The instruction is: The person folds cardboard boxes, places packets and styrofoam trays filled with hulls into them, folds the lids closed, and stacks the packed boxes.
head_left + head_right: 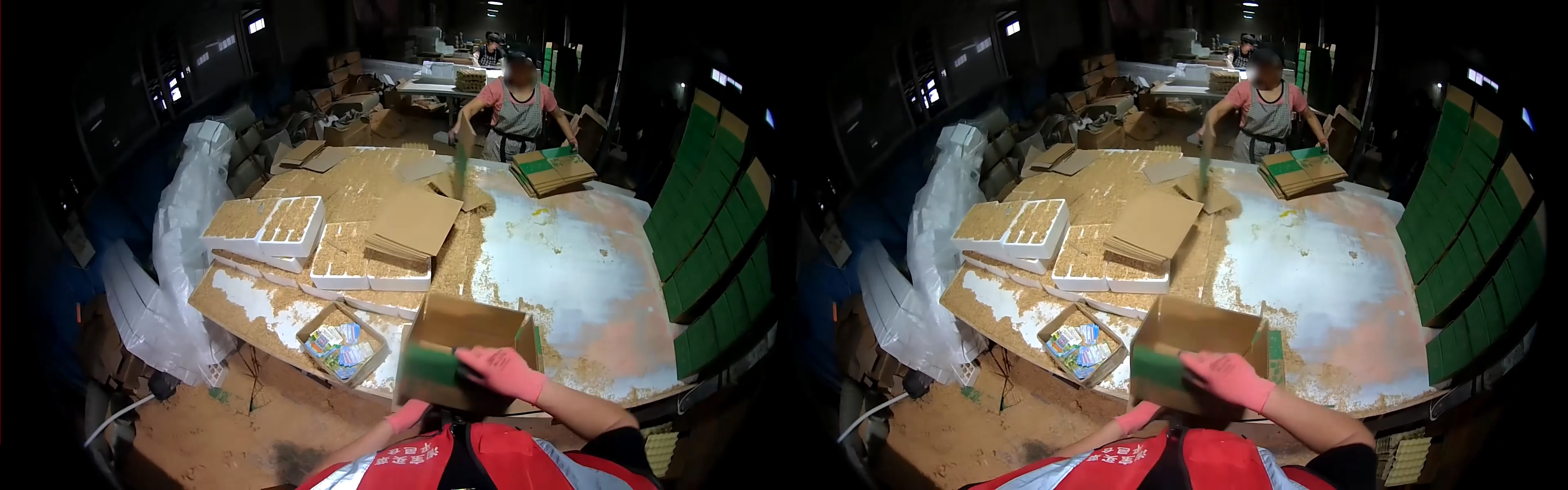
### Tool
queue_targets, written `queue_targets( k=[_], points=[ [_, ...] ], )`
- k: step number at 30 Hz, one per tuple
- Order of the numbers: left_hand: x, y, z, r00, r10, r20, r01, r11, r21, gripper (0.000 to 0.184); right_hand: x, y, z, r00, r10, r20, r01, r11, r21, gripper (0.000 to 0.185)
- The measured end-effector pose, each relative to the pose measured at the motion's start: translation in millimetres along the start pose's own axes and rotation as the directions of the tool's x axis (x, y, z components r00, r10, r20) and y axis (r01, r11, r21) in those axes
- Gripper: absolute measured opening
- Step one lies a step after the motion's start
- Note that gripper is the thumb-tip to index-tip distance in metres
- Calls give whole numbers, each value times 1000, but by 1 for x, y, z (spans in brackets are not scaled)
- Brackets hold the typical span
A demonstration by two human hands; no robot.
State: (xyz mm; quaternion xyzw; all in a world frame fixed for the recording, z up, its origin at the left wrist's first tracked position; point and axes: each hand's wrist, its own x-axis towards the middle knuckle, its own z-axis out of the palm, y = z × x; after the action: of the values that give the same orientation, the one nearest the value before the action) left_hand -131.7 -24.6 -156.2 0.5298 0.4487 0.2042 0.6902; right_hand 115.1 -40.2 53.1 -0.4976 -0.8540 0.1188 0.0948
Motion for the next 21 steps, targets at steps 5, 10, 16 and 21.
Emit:
queue_targets(
  k=[5,10,16,21],
  points=[
    [-23,47,-90,969,-161,-186,42,853,-520,45,4,1,41,962,-255,102,232,953,195,46],
    [26,87,-46,962,162,-220,-59,909,412,55,99,36,16,965,-239,109,180,904,386,40],
    [16,114,-27,907,61,-416,136,894,426,63,270,206,69,999,-23,-39,22,999,-27,45],
    [18,134,-30,920,-119,-374,232,933,274,64,385,232,55,961,-37,-273,61,995,80,49]
  ],
)
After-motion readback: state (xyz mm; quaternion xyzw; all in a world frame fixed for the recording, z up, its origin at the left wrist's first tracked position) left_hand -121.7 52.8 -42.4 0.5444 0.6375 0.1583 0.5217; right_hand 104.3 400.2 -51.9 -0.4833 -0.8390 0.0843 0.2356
